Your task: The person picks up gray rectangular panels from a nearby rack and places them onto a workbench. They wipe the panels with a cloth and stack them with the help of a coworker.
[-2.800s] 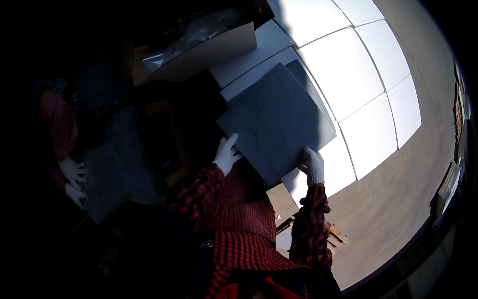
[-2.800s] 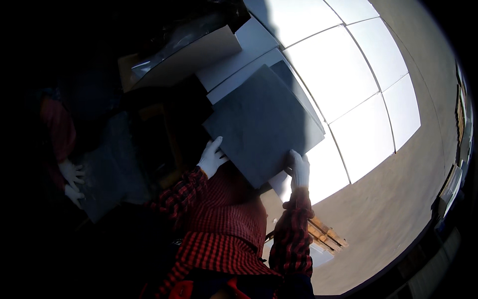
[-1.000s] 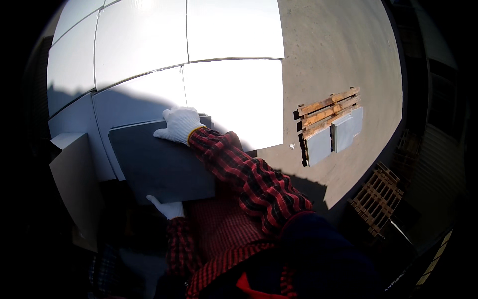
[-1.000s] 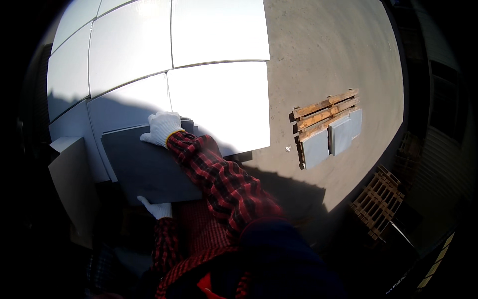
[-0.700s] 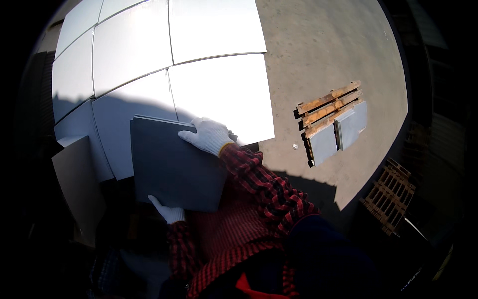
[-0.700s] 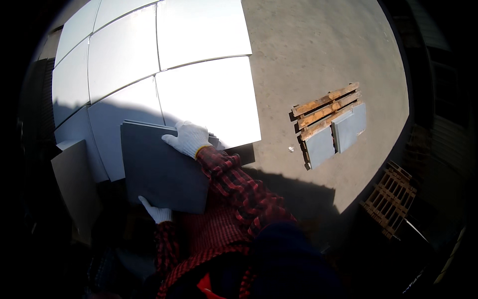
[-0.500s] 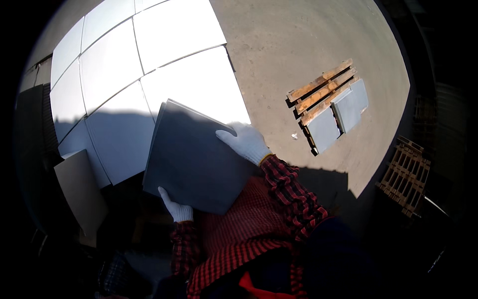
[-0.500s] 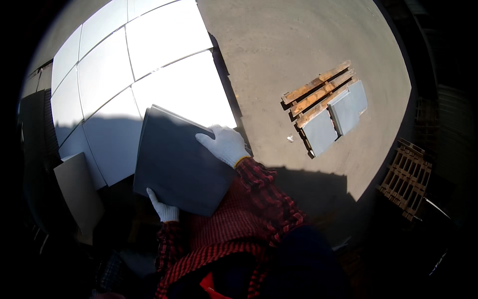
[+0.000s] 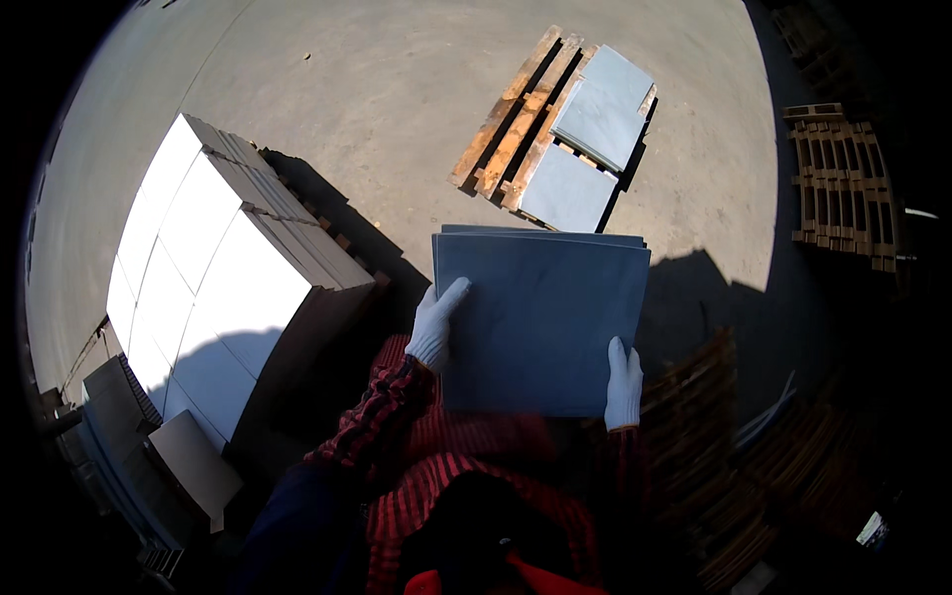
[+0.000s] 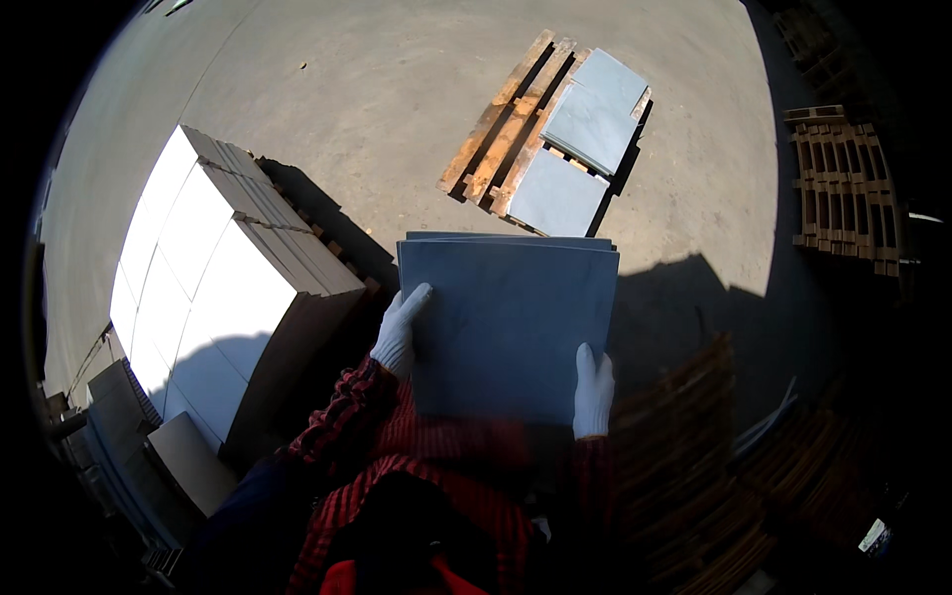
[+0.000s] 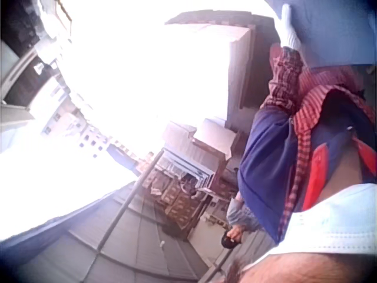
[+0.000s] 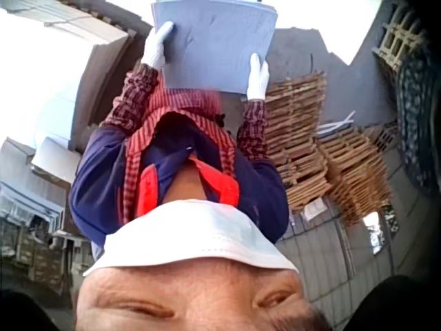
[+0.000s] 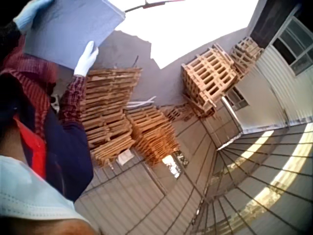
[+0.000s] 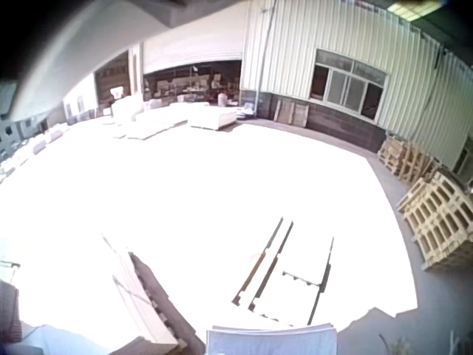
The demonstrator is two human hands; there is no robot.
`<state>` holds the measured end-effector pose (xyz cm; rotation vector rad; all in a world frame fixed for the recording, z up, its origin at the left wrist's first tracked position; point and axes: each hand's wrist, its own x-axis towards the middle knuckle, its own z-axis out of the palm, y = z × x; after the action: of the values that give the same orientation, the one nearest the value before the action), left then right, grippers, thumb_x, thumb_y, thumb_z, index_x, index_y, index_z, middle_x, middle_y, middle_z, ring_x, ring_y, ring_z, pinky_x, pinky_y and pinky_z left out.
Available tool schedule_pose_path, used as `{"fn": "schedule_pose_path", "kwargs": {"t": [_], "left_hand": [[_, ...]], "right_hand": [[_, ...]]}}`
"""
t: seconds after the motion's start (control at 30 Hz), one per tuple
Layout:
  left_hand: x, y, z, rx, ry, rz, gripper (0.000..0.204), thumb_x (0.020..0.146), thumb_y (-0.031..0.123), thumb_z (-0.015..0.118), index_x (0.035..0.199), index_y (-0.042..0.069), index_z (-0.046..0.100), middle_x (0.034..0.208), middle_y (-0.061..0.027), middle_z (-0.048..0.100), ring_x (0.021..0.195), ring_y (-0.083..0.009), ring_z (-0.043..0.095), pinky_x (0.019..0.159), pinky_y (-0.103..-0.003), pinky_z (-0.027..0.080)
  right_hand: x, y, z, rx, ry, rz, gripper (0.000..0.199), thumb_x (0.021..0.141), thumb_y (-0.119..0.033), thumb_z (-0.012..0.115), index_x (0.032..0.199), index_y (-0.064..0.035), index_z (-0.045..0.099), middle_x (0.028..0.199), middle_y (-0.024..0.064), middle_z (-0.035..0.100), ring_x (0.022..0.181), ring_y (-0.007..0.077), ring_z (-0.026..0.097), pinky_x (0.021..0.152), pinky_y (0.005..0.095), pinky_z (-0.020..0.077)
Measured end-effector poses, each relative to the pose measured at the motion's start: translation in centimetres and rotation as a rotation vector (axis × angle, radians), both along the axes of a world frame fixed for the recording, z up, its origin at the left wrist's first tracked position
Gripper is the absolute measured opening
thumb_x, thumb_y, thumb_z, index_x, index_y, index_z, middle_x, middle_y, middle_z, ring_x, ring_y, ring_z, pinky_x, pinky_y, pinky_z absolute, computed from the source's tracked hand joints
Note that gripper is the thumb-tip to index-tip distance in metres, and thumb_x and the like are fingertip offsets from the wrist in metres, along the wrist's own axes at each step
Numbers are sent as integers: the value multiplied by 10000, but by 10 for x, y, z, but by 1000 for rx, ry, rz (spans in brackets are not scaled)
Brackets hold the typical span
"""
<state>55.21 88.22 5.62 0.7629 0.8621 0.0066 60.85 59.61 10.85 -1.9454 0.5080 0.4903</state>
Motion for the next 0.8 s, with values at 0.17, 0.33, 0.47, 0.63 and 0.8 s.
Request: {"fn": "schedule_pose_path", "kwargs": {"t": [0.17, 0.33, 0.47, 0.63, 0.8], "left_hand": [[89, -104, 13, -34, 50, -473, 658, 862, 356, 754, 1280, -86, 503, 1147, -163, 625, 989, -213, 635, 865, -330, 532], [160, -176, -17, 59, -49, -812, 667, 836, 336, 777, 1296, -66, 509, 1130, -155, 647, 984, -208, 652, 886, -323, 527], [242, -204, 22, 276, -80, -973, 736, 781, 425, 805, 1291, -30, 531, 1138, -164, 659, 1016, -222, 658, 890, -329, 525], [334, -244, 48, 360, -127, -1118, 767, 741, 581, 756, 1240, 30, 565, 1140, -168, 661, 1073, -278, 644, 938, -377, 484], [425, -293, 65, 356, -131, -1215, 816, 764, 565, 745, 1327, 19, 519, 1172, -172, 650, 1080, -270, 639, 934, -355, 487]], "right_hand": [[-56, -116, -16, 375, 137, -475, 638, 1023, -438, 492, 1414, 60, 412, 1367, 157, 522, 1205, 285, 535, 1003, 392, 450], [-44, -141, 5, 370, 190, -588, 693, 1015, -454, 496, 1480, 30, 324, 1445, 172, 449, 1256, 308, 496, 1033, 424, 434], [9, -155, 24, 346, 161, -510, 792, 991, -556, 478, 1504, 20, 295, 1524, 173, 345, 1305, 343, 443, 1051, 483, 411], [83, -174, 48, 389, 207, -761, 809, 988, -605, 425, 1533, -28, 263, 1551, 171, 311, 1355, 362, 386, 1071, 531, 380], [172, -225, 46, 526, 284, -870, 805, 997, -607, 397, 1536, -27, 253, 1561, 167, 301, 1372, 357, 366, 1090, 505, 358]]}}
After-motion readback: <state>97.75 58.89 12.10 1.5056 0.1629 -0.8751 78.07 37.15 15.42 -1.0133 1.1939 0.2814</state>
